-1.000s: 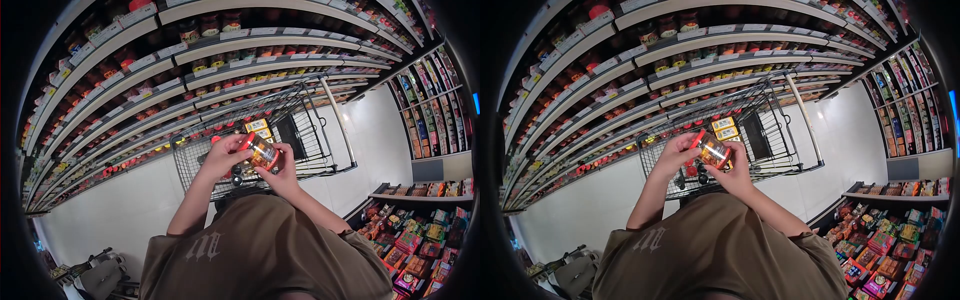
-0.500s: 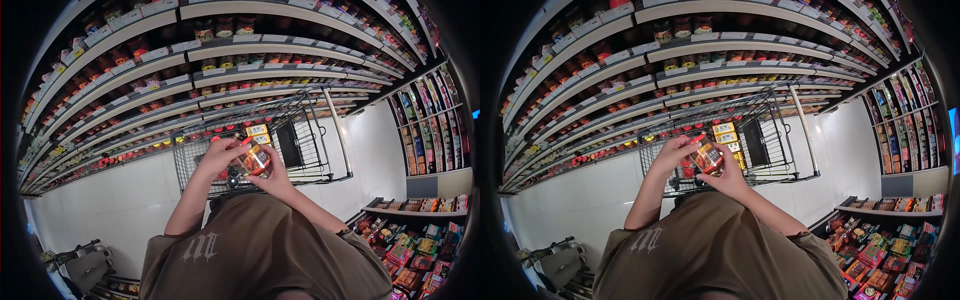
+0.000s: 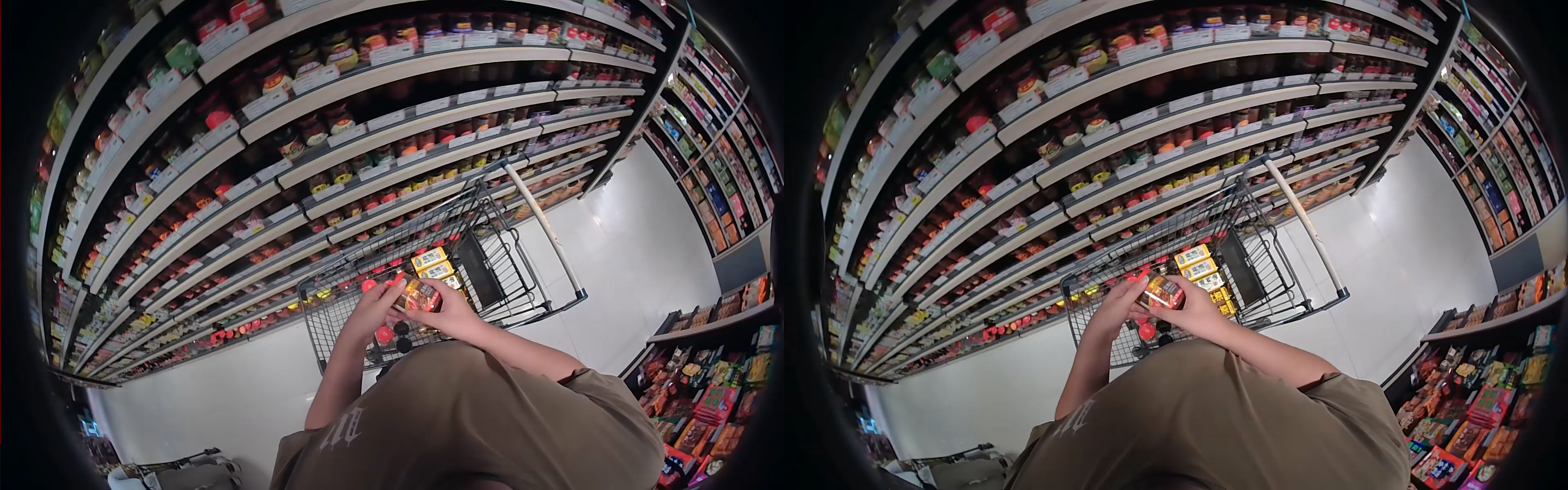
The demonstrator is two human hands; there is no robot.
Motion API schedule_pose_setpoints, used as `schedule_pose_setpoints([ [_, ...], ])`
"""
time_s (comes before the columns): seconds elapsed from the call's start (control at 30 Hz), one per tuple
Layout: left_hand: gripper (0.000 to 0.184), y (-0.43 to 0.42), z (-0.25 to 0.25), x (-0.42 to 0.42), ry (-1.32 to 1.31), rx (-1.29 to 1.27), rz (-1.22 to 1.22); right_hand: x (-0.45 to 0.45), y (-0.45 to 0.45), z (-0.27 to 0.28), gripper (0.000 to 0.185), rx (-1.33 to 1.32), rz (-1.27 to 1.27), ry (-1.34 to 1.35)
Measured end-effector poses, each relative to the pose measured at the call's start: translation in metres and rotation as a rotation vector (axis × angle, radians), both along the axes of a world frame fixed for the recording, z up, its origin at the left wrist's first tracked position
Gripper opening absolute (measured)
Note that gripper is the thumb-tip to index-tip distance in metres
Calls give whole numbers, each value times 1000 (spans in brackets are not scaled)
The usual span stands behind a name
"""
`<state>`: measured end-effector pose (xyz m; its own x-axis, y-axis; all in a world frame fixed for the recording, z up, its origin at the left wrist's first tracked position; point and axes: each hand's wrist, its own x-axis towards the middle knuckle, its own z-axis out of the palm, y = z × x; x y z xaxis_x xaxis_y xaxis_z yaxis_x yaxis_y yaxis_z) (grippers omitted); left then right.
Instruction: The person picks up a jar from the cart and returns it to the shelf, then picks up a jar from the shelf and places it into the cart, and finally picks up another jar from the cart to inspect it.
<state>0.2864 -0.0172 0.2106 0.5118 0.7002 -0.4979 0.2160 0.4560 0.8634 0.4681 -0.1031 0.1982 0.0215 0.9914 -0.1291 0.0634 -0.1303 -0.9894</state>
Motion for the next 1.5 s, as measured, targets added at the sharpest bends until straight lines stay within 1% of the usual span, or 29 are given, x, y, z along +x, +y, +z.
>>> schedule_pose_setpoints([
  [0.03,54,-2,3,9,-3,-10,9,8,-3,3,65,-16,-8,-36],
  [0.1,54,-3,6,26,14,-7,-21,22,-8,2,64,21,-38,-10],
  [0.17,45,-1,6,41,-10,1,-71,36,-13,2,63,58,-61,12],
  [0.2,44,-2,9,48,-23,6,-102,44,-15,4,63,47,-56,56],
  [0.23,44,-2,10,54,-19,12,-105,51,-17,5,63,36,-49,99],
  [0.3,42,-2,9,65,-21,64,-178,62,-21,4,63,56,-64,89],
  [0.4,42,-3,2,84,-35,89,-170,79,-27,1,64,111,-89,146],
  [0.47,44,-8,3,98,-33,83,-165,93,-30,3,65,125,-86,65],
  [0.6,45,-18,12,127,-35,34,-167,121,-39,-5,65,140,-91,5],
  [0.7,45,-18,-4,147,-78,30,-192,141,-46,-8,66,148,-95,64],
  [0.73,44,-20,-6,155,-110,51,-197,147,-49,-1,63,80,-94,68],
  [0.87,43,-22,-14,179,-148,29,-192,167,-54,2,63,120,-125,-16],
  [0.97,45,-26,-22,187,-171,11,-168,175,-55,-6,63,114,-121,-17],
  [1.0,49,-27,-20,188,-104,49,-177,177,-56,-5,62,103,-100,-5],
  [1.03,54,-31,-21,188,-141,82,-179,179,-56,-8,62,81,-78,-12],
  [1.1,58,-32,-20,182,-188,49,-234,181,-55,-17,65,112,-6,-74],
  [1.13,59,-30,-21,175,-148,8,-282,182,-54,-11,67,43,40,-97],
  [1.17,58,-30,-27,168,-133,9,-246,183,-52,-18,70,27,110,-91],
  [1.23,58,-37,-47,156,-159,6,-165,181,-45,-30,75,-94,200,10],
  [1.27,53,-39,-55,149,-68,5,-186,180,-46,-29,81,-198,250,19],
  [1.3,48,-42,-62,146,-60,-33,-216,179,-46,-50,85,-163,302,-57],
  [1.37,38,-55,-94,136,-37,-58,-214,173,-46,-62,93,-205,413,-77],
  [1.4,37,-64,-88,133,-13,-61,-198,168,-45,-72,92,-227,422,-115],
  [1.43,37,-68,-93,128,-4,-74,-198,167,-47,-80,92,-237,424,-102],
  [1.5,42,-71,-105,118,-12,-171,-131,164,-43,-87,89,-299,364,-68],
])
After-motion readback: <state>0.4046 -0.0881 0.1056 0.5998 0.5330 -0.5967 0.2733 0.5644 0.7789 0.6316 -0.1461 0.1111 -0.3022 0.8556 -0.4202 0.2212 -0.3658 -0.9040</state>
